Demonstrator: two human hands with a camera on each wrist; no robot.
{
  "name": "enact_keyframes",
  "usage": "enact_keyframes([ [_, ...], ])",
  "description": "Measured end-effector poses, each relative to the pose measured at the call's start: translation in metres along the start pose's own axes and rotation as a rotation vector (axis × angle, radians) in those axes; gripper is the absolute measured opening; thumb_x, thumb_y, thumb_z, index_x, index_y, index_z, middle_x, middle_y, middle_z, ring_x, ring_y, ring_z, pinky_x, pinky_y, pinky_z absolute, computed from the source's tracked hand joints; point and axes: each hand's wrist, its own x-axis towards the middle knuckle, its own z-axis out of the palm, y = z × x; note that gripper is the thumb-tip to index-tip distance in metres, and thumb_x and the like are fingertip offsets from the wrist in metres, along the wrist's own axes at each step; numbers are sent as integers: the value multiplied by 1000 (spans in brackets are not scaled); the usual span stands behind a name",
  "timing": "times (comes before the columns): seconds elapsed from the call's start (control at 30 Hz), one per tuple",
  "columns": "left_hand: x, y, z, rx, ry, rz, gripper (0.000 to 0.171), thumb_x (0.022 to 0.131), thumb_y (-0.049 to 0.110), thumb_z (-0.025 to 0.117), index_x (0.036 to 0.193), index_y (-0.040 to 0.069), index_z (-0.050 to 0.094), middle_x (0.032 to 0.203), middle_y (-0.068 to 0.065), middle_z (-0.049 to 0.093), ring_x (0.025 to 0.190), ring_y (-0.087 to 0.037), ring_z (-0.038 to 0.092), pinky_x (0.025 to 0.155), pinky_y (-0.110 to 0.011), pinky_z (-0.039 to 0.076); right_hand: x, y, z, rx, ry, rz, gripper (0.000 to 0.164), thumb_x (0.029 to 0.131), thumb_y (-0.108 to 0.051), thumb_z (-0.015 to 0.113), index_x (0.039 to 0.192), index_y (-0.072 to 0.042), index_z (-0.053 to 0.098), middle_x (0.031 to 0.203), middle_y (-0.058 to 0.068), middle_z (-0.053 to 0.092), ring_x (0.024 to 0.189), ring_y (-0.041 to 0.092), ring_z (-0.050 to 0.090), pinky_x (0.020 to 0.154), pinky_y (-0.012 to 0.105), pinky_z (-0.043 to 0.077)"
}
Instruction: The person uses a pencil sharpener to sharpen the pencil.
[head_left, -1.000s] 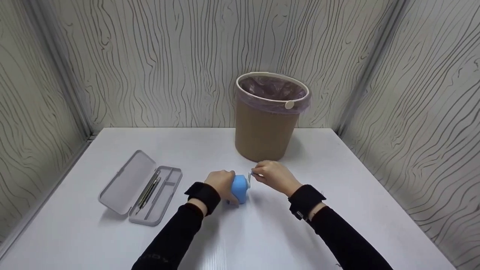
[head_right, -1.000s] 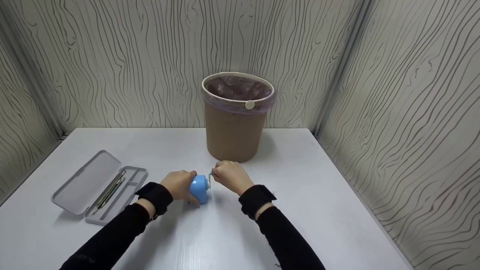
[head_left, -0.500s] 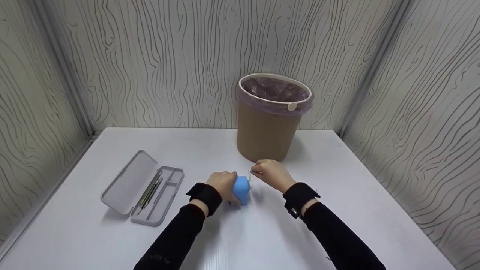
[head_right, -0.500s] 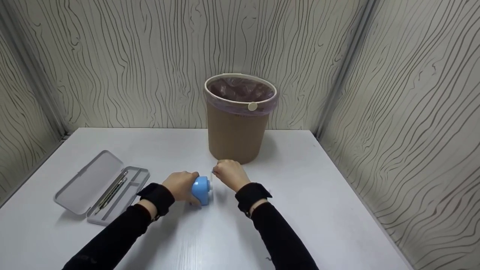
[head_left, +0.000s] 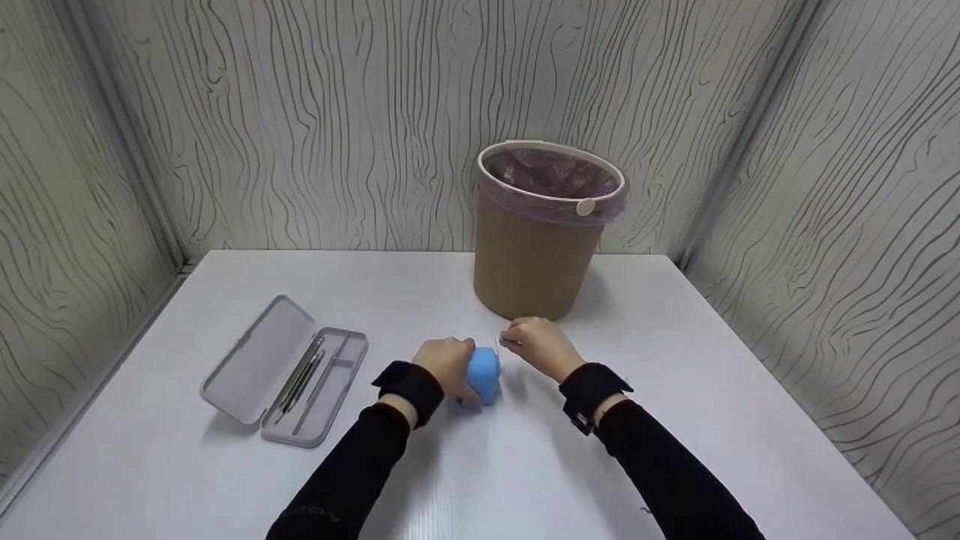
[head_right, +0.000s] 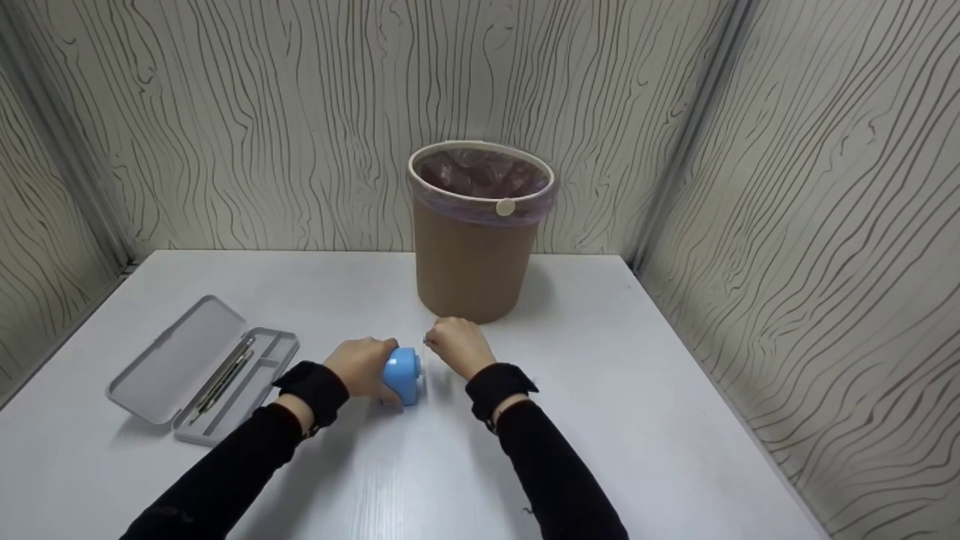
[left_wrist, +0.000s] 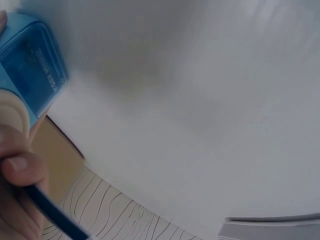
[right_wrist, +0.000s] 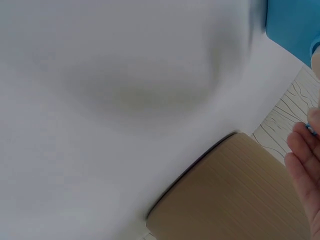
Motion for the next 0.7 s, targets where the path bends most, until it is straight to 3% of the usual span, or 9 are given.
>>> enact_keyframes([
  [0.3,0,0,2,-16,10,5,73,65,49,95,117,6,65,107,-11,77,96,-25,75,87,-39,63,-2,2,11,-39,-36,-8,8,91,-7,74,93,-8,81,86,8,77,81,23,74,76,37,61],
  [0.47,0,1,4,-22,6,6,74,65,48,95,119,7,65,108,-11,78,96,-24,75,87,-38,63,-15,3,27,-75,-88,-51,7,87,-1,75,88,-5,80,84,9,77,79,23,73,74,35,61],
  [0.7,-1,1,3,-18,39,-6,69,65,47,95,113,6,66,105,-10,78,93,-24,75,84,-37,63,-30,2,34,-44,-78,-87,10,85,0,74,87,-6,81,85,6,78,82,21,74,74,31,60],
])
